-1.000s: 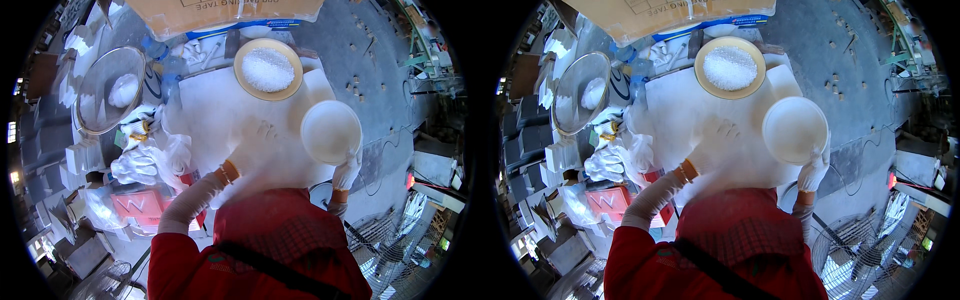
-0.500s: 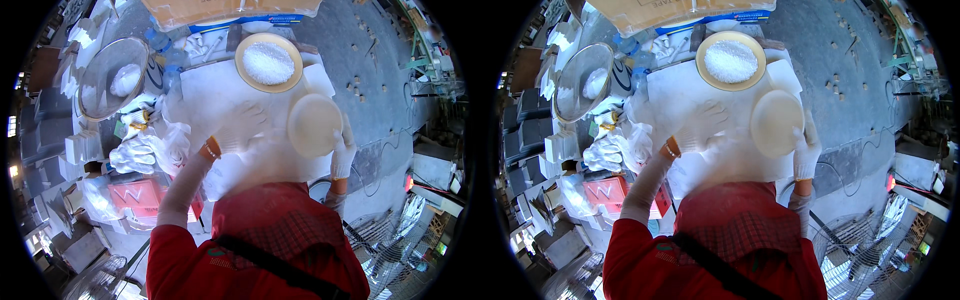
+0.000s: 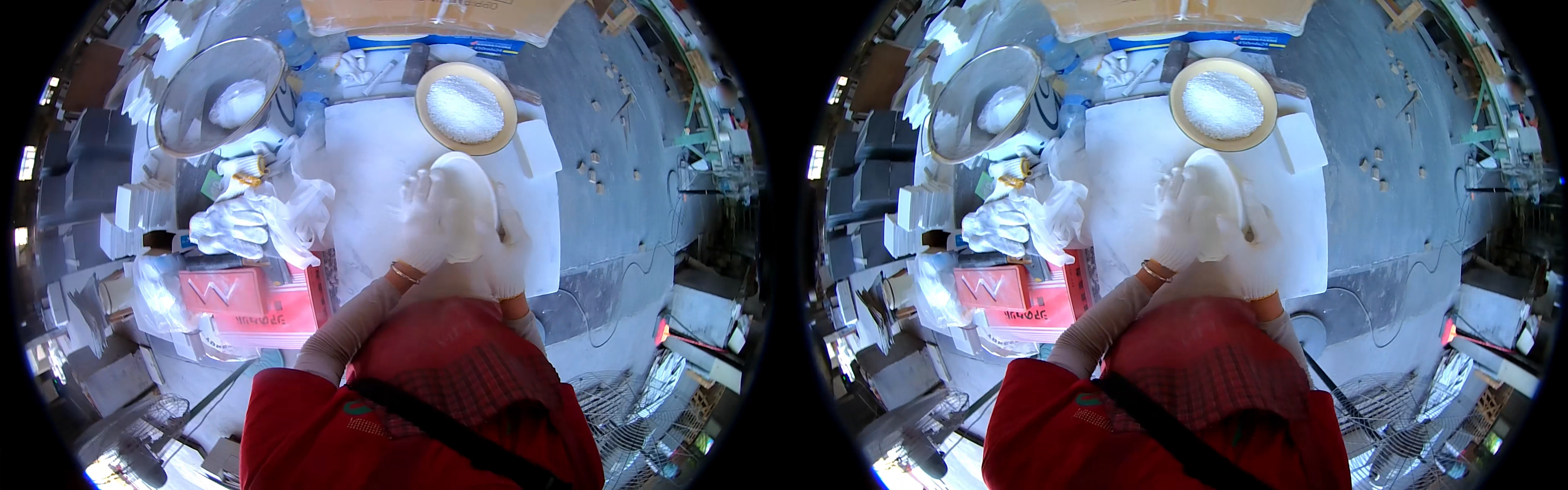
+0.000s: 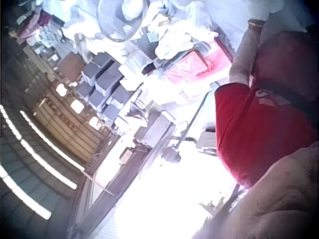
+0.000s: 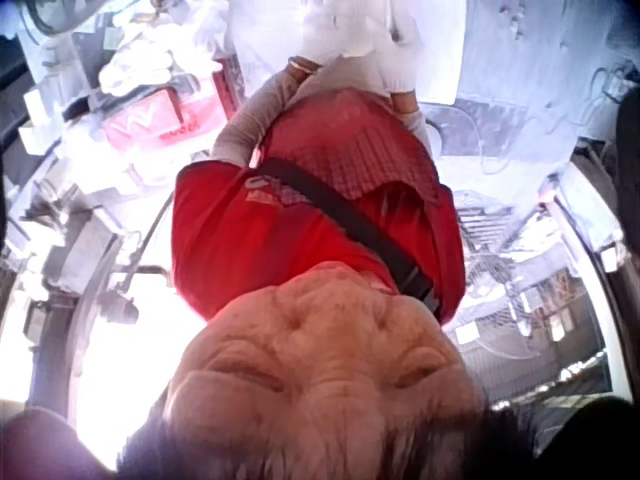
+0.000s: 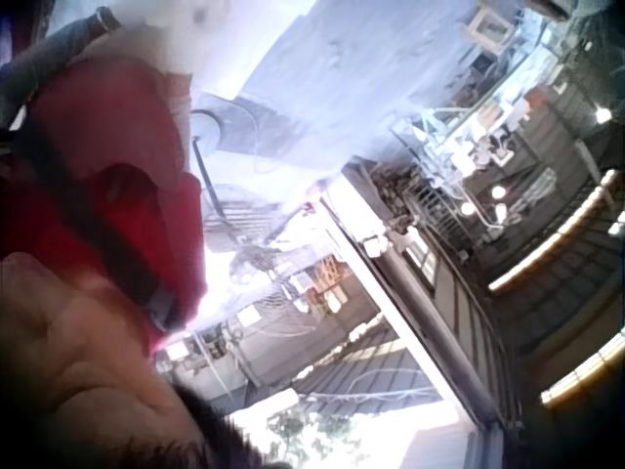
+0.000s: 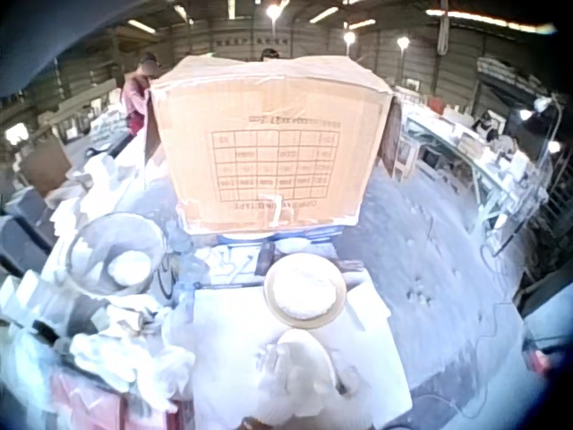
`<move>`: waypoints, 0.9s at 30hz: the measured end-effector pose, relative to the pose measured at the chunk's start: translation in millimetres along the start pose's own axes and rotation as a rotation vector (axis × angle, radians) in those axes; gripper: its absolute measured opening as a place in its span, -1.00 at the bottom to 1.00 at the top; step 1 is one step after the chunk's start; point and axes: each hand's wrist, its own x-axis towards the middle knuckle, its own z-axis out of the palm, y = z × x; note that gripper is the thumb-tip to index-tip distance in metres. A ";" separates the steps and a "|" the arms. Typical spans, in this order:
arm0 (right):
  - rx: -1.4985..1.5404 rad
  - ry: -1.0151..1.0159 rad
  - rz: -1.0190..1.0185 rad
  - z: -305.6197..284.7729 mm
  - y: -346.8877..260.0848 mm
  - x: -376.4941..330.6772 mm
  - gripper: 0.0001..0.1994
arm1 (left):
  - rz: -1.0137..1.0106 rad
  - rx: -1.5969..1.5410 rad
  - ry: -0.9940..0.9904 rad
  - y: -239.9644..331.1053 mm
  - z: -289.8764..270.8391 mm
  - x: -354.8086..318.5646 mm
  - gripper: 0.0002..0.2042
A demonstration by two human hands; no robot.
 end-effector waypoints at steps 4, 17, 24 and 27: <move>0.282 0.061 0.047 -0.3 5.8 -1.7 -0.38 | 0.082 -0.129 0.032 21.0 10.2 -9.0 -0.39; 0.722 0.245 0.101 -45.3 85.4 3.0 -0.39 | 0.276 0.023 0.007 -78.6 -54.4 79.4 -0.60; 0.608 0.350 0.109 -74.3 97.6 -2.1 -0.38 | 0.717 0.093 -0.319 -45.0 -32.9 68.0 -0.55; 0.636 0.366 0.089 -73.3 102.7 -3.8 -0.37 | 0.721 0.110 -0.545 -28.2 -48.0 46.7 -0.54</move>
